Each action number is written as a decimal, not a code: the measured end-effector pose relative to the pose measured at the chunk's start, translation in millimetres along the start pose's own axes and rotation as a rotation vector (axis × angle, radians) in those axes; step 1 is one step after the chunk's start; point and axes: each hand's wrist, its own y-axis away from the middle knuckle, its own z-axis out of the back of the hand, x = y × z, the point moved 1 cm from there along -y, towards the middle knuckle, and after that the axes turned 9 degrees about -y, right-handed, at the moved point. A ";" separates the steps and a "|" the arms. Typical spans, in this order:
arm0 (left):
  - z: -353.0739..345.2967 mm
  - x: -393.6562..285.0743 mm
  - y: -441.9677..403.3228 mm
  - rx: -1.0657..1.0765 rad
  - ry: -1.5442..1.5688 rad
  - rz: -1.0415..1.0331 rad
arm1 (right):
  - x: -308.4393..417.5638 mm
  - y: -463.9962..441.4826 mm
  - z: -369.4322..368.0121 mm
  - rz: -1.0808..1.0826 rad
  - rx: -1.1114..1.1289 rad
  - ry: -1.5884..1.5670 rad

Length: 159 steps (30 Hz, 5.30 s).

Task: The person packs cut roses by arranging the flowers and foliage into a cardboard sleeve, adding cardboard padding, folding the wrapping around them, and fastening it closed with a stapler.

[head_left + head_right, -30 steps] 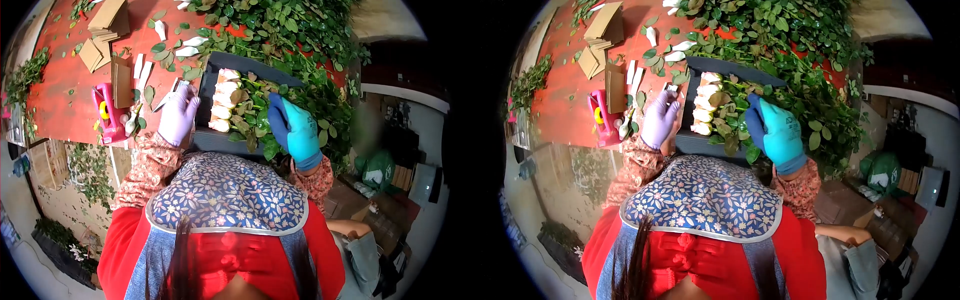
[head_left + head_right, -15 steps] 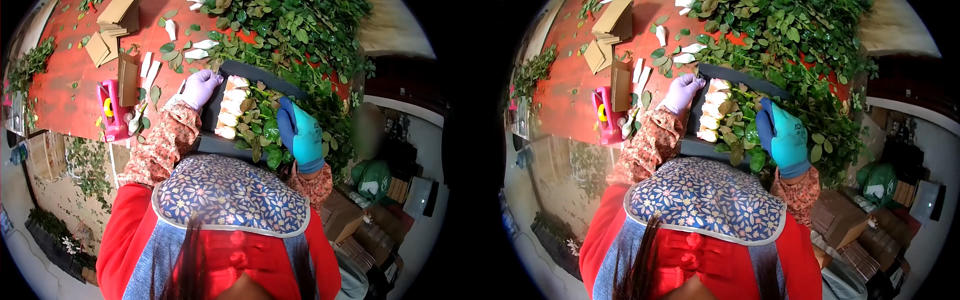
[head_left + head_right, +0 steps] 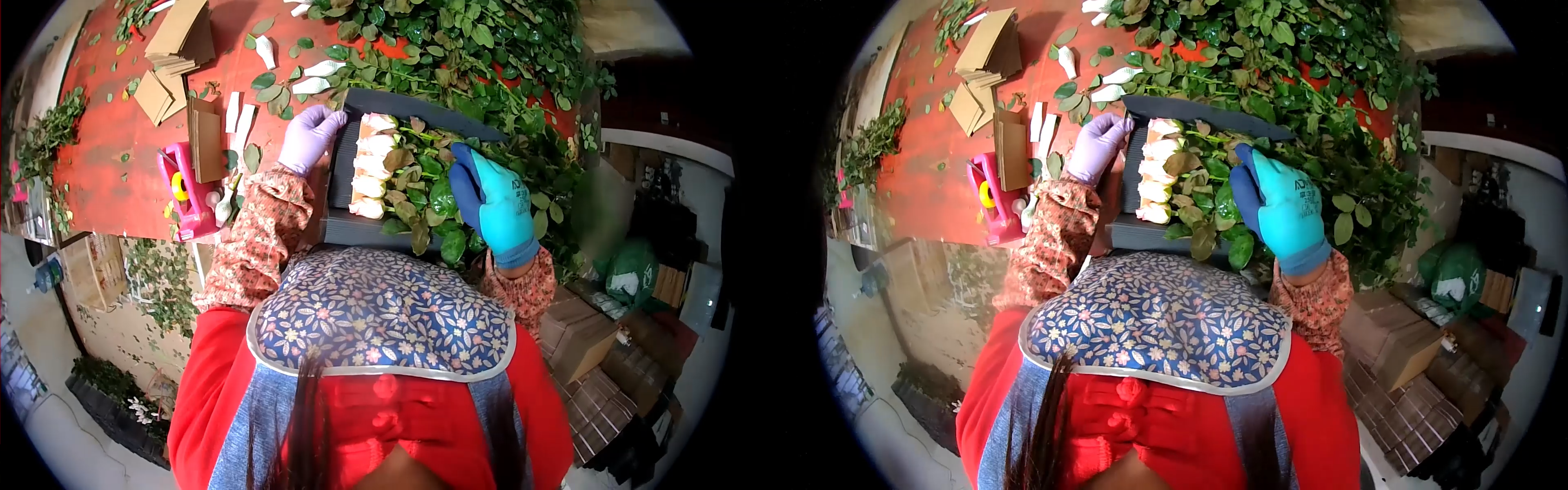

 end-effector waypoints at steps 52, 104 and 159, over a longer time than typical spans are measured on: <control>-13.8 -27.0 65.5 0.060 -0.548 -0.121 | -13.0 -28.7 -50.2 -0.081 0.606 0.269; -20.3 -92.2 62.6 0.154 -1.109 -0.645 | -10.4 -56.1 -59.0 0.167 0.331 0.261; -26.6 -74.5 70.7 0.082 0.181 -0.036 | -6.5 -27.9 -32.8 -0.472 0.465 -0.649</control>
